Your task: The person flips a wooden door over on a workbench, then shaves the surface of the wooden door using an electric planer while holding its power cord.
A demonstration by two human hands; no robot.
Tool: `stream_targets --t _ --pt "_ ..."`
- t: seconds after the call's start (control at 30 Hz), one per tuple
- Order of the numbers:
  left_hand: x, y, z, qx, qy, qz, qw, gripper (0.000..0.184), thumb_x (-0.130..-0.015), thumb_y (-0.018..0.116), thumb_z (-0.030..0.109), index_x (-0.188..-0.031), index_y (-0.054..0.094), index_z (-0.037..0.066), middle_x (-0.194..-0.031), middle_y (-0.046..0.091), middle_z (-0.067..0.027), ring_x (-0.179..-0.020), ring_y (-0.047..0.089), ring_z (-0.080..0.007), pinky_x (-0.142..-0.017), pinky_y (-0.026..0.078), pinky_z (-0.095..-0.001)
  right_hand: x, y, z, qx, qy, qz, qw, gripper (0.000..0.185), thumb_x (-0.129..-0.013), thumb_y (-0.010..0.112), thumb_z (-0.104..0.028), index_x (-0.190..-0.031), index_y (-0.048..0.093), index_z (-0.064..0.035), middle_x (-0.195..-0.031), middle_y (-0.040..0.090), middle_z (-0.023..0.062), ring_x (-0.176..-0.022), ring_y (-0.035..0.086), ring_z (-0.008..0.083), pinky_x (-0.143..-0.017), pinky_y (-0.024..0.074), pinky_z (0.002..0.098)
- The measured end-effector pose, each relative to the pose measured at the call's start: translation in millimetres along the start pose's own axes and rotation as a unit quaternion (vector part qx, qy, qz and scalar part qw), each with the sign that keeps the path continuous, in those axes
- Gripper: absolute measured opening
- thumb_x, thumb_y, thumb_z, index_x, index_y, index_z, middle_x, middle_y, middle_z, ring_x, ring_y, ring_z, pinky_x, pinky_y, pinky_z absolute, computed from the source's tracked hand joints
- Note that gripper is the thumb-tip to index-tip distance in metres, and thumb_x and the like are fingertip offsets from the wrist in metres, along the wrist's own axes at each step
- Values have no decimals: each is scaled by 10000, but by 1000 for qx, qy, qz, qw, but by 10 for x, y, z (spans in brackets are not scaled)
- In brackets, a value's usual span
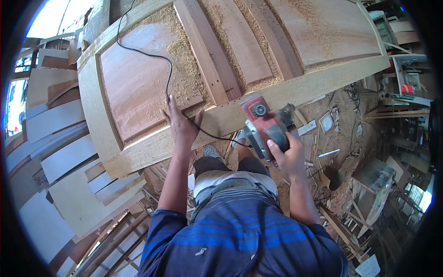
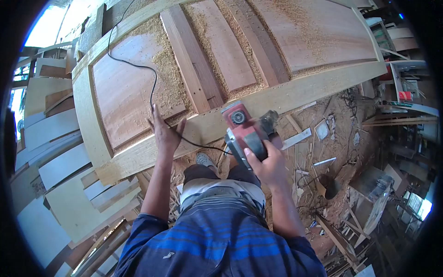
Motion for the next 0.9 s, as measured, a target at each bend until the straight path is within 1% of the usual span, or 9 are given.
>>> stream_targets --t 0.1,0.13,0.27,0.37,0.4,0.57,0.77,0.8,0.9 --pt "150 -172 -273 -29 9 11 999 1216 -917 867 547 -1710 206 -94 -1709 385 -356 -1666 278 -469 -1382 91 -611 -164 224 -58 19 11 -41 999 363 -949 818 -345 -1023 754 4 -792 749 178 -735 762 312 -704 582 439" --pt "182 -227 -280 -42 15 6 999 1186 -925 853 542 -1707 224 -90 -1714 389 -349 -1669 279 -462 -1386 98 -598 -217 318 -72 16 14 -57 998 364 -959 801 -351 -1008 733 3 -828 746 216 -781 769 352 -728 582 459" --pt "256 -235 -312 -11 46 -11 999 1127 -935 828 508 -1699 248 -85 -1728 375 -344 -1666 302 -448 -1390 120 -580 -436 573 -159 14 -1 -54 998 359 -979 778 -336 -1055 734 12 -850 739 223 -800 757 375 -754 579 476" --pt "195 -280 -233 0 49 -14 999 1098 -929 844 447 -1690 270 -98 -1698 421 -336 -1623 382 -458 -1376 194 -581 -576 701 -241 3 -17 -45 999 351 -987 772 -323 -1101 749 8 -851 742 207 -784 745 347 -752 577 469" --pt "195 -287 -229 -2 56 -15 998 1097 -923 833 466 -1689 282 -95 -1692 432 -334 -1608 407 -459 -1374 213 -571 -610 734 -253 0 -19 -43 999 349 -990 771 -321 -1111 753 6 -848 743 200 -770 738 333 -745 574 462" --pt "176 -277 -245 5 46 -33 998 1096 -914 823 505 -1677 302 -84 -1680 446 -344 -1610 407 -459 -1377 207 -567 -904 871 -382 2 -7 -39 999 341 -997 768 -311 -1123 772 6 -833 747 171 -719 715 262 -709 562 431" --pt "162 -274 -264 18 43 -42 998 1082 -905 826 506 -1669 323 -72 -1679 457 -329 -1611 409 -454 -1380 204 -559 -1337 1005 -533 2 -21 -22 1000 331 -992 778 -311 -1049 766 15 -781 719 149 -677 686 235 -664 540 423" --pt "159 -282 -257 19 41 -43 998 1080 -904 827 504 -1669 325 -70 -1683 457 -324 -1611 409 -452 -1380 205 -558 -1400 1014 -593 11 -48 -10 999 328 -998 770 -313 -1031 761 14 -743 694 127 -662 672 216 -645 530 411" --pt "142 -295 -241 11 46 -42 998 1090 -914 816 507 -1686 313 -77 -1675 465 -325 -1586 446 -450 -1366 242 -577 -1607 1094 -673 5 -9 -31 999 353 -976 788 -309 -1003 753 41 -809 748 224 -759 759 381 -719 577 475"
Point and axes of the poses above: each hand's wrist, its own x-axis away from the middle knuckle, its own y-axis out of the palm, z = x × y, the point moved 8 cm from there along -x, towards the middle knuckle
